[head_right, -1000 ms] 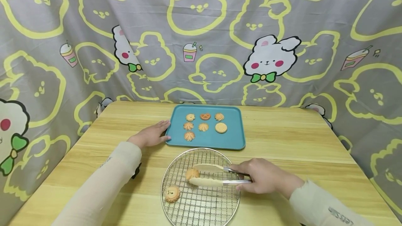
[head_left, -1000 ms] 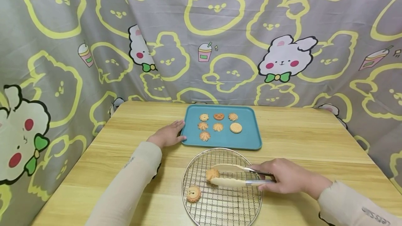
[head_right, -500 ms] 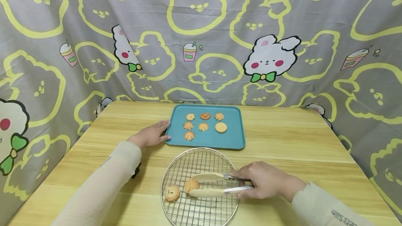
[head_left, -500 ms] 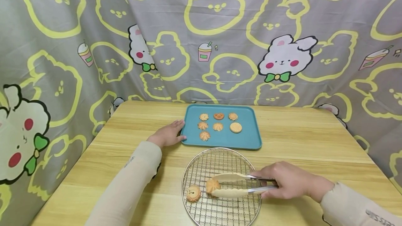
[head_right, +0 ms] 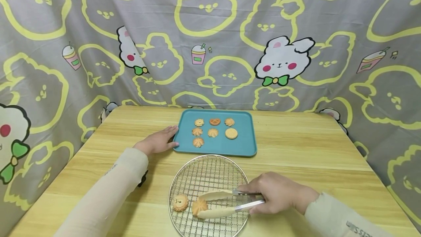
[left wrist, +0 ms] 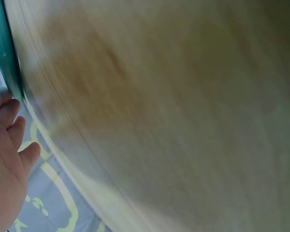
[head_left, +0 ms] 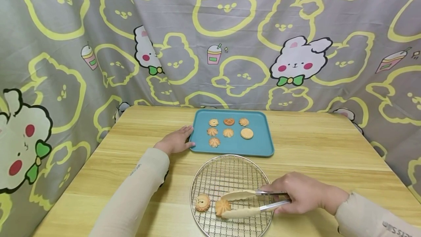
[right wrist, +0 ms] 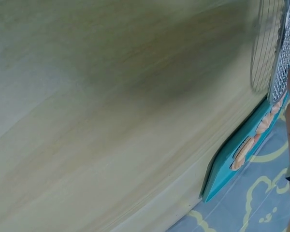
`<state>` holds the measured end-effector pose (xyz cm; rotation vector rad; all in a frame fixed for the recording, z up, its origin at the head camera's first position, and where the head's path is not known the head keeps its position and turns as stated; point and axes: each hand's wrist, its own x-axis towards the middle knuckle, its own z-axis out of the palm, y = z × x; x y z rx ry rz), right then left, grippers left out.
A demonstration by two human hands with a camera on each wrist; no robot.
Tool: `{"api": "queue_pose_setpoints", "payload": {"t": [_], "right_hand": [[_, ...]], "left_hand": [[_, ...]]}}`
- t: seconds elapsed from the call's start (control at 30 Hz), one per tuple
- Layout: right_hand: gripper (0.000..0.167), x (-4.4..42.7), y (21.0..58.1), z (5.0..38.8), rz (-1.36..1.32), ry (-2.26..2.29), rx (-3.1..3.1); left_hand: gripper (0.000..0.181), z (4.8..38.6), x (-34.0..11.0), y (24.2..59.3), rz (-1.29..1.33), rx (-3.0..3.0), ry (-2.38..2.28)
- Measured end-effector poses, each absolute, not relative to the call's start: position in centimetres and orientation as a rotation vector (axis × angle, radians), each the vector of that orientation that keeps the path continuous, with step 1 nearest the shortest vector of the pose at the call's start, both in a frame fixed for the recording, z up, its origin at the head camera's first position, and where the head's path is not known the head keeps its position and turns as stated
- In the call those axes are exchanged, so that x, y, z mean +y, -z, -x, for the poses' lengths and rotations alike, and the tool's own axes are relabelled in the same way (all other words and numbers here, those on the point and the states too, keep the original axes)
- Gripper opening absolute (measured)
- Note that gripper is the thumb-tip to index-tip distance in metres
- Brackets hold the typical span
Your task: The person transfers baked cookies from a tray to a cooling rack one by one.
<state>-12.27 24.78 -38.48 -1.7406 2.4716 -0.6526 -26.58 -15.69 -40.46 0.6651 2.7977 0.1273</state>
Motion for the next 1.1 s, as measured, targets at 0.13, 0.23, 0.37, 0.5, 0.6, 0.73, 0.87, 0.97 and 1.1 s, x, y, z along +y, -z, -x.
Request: {"api": "queue_pose_setpoints", "payload": {"t": [0.13, 0.23, 0.37, 0.5, 0.6, 0.73, 0.87, 0.97, 1.1], "right_hand": [[0.05, 24.64, 38.68, 12.21, 1.785, 0.649, 2.458], [0.051, 24.6, 38.76, 12.16, 1.803, 0.648, 2.455], [0.052, 24.56, 38.78, 12.11, 1.817, 0.656, 2.45], [0.053, 24.54, 38.79, 12.04, 1.821, 0.649, 2.454], [0.053, 24.52, 38.82, 11.98, 1.82, 0.638, 2.46], [0.053, 24.48, 38.87, 11.94, 1.815, 0.635, 2.461], [0.056, 24.5, 38.84, 11.92, 1.799, 0.615, 2.465], [0.058, 24.54, 38.82, 11.9, 1.792, 0.596, 2.473], [0.058, 24.57, 38.81, 11.92, 1.797, 0.599, 2.471]], "left_hand": [[0.075, 26.62, -15.72, 40.51, -0.66, 2.797, -0.123], [0.075, 26.67, -15.74, 40.54, -0.656, 2.794, -0.119], [0.075, 26.66, -15.73, 40.5, -0.665, 2.799, -0.126], [0.074, 26.61, -15.65, 40.38, -0.676, 2.807, -0.141], [0.074, 26.52, -15.63, 40.28, -0.674, 2.806, -0.15], [0.073, 26.44, -15.63, 40.23, -0.668, 2.804, -0.153], [0.073, 26.44, -15.64, 40.28, -0.67, 2.807, -0.149], [0.073, 26.48, -15.67, 40.31, -0.67, 2.808, -0.15], [0.074, 26.48, -15.68, 40.31, -0.67, 2.805, -0.152]]}}
